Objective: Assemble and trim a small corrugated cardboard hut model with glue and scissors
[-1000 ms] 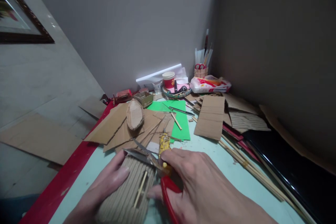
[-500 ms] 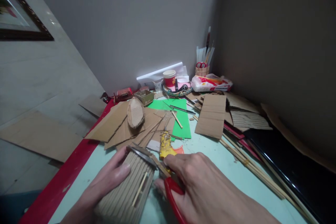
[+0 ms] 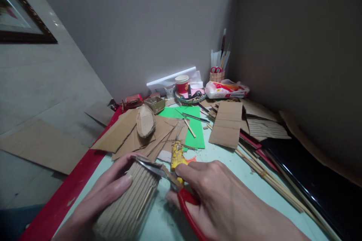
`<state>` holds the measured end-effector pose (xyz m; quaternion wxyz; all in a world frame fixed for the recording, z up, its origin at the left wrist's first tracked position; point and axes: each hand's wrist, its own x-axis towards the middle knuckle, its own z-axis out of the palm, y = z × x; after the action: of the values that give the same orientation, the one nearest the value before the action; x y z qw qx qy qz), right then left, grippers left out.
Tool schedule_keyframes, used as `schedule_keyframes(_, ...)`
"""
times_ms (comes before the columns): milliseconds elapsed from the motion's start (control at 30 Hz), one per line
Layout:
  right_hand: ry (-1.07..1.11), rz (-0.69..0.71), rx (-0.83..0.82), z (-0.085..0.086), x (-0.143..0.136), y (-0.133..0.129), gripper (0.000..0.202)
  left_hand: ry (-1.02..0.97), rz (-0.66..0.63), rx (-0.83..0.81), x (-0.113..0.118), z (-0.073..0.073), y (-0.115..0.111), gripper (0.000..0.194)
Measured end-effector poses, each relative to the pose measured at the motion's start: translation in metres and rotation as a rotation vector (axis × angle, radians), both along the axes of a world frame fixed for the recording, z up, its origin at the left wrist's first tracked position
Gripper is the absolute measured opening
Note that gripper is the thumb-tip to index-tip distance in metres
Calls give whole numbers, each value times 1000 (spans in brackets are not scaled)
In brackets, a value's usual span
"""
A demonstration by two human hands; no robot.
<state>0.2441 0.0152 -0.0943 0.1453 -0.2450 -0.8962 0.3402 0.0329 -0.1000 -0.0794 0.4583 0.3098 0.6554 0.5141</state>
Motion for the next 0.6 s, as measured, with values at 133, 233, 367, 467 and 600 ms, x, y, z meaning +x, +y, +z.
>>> schedule_keyframes(133, -28, -18, 33, 0, -2, 1, 28, 74, -153, 82, -3, 2, 1, 40)
schedule_keyframes(233, -40, -26, 30, -2, -1, 2, 31, 88, -194, 98, -2, 3, 2, 38)
schedule_keyframes(367, -51, -4, -5, -5, -1, -1, 30, 112, -138, 25, -1, 3, 1, 44)
schedule_keyframes(467, -55, 26, -26, -7, 1, -4, 29, 117, -122, 14, -1, 5, 0, 47)
schedule_keyframes(600, -48, 72, -36, -6, 5, -6, 20, 141, -23, 2, 3, 9, -1, 47)
